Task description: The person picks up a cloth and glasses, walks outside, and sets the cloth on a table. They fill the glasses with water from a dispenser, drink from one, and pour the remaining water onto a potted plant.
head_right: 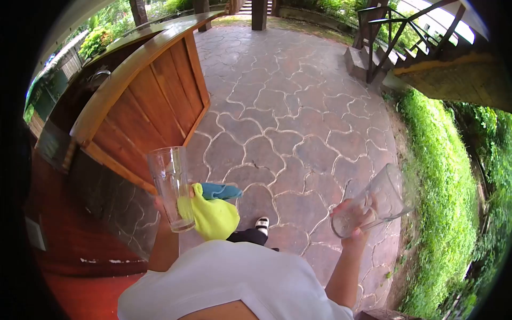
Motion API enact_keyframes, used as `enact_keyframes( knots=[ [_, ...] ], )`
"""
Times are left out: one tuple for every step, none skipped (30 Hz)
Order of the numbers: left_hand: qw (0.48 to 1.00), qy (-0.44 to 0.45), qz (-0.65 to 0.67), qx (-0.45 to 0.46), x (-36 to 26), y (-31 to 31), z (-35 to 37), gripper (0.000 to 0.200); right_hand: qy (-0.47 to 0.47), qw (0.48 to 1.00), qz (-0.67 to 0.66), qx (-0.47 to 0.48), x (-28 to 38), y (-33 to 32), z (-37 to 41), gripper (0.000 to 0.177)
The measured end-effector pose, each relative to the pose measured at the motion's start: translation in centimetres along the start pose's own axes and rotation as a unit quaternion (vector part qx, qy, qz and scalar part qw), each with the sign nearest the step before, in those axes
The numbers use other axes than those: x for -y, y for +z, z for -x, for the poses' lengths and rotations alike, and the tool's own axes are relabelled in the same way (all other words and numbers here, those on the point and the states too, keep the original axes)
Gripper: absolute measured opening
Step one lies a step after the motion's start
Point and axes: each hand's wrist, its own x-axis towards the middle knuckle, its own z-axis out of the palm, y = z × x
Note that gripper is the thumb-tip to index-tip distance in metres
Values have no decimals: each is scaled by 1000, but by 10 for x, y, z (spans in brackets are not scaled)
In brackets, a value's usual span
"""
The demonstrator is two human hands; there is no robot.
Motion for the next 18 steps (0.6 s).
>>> enact_keyframes(
  knots=[
    [1000,5,2,3,5,-6,-57,100,-7,1000,11,17,-13,-11,-38,83],
    [1000,-16,14,9,5,-2,-109,101,5,1000,9,4,-19,-19,-75,83],
    [999,-28,25,19,6,-4,-158,100,21,1000,2,-11,-29,-22,-110,83],
    [998,-40,35,28,7,-6,-207,100,42,999,-10,-30,-41,-25,-141,83],
    [997,-40,46,42,14,-10,-258,99,53,998,-12,-38,-51,-36,-176,83],
    [997,-39,47,54,20,-15,-308,98,49,997,-2,-52,-61,-42,-214,83],
    [996,-37,48,65,27,-20,-359,96,45,997,10,-68,-69,-45,-250,83],
    [995,-35,49,77,33,-25,-409,95,39,995,22,-85,-81,-52,-287,83],
    [994,-38,53,87,36,-30,-459,95,41,996,24,-82,-97,-67,-325,86],
    [993,-41,58,96,43,-39,-503,95,48,996,32,-68,-113,-80,-361,87],
    [991,-54,45,111,52,-55,-545,94,53,996,40,-52,-129,-92,-402,89],
    [990,-62,34,125,57,-74,-588,94,56,997,49,-31,-145,-101,-449,91],
    [988,-66,24,138,62,-90,-632,93,54,997,58,-19,-160,-103,-502,92],
    [992,-45,22,117,70,-104,-675,92,49,997,64,-4,-177,-98,-561,93],
    [995,-29,17,94,79,-122,-713,92,47,997,65,8,-197,-86,-618,94],
    [998,-19,10,66,79,-137,-749,91,52,996,64,17,-219,-71,-671,95],
    [998,-34,2,49,71,-145,-786,91,73,996,37,23,-241,-56,-726,93],
    [999,-45,0,30,63,-152,-821,90,94,995,13,33,-263,-38,-783,91]
  ],
)
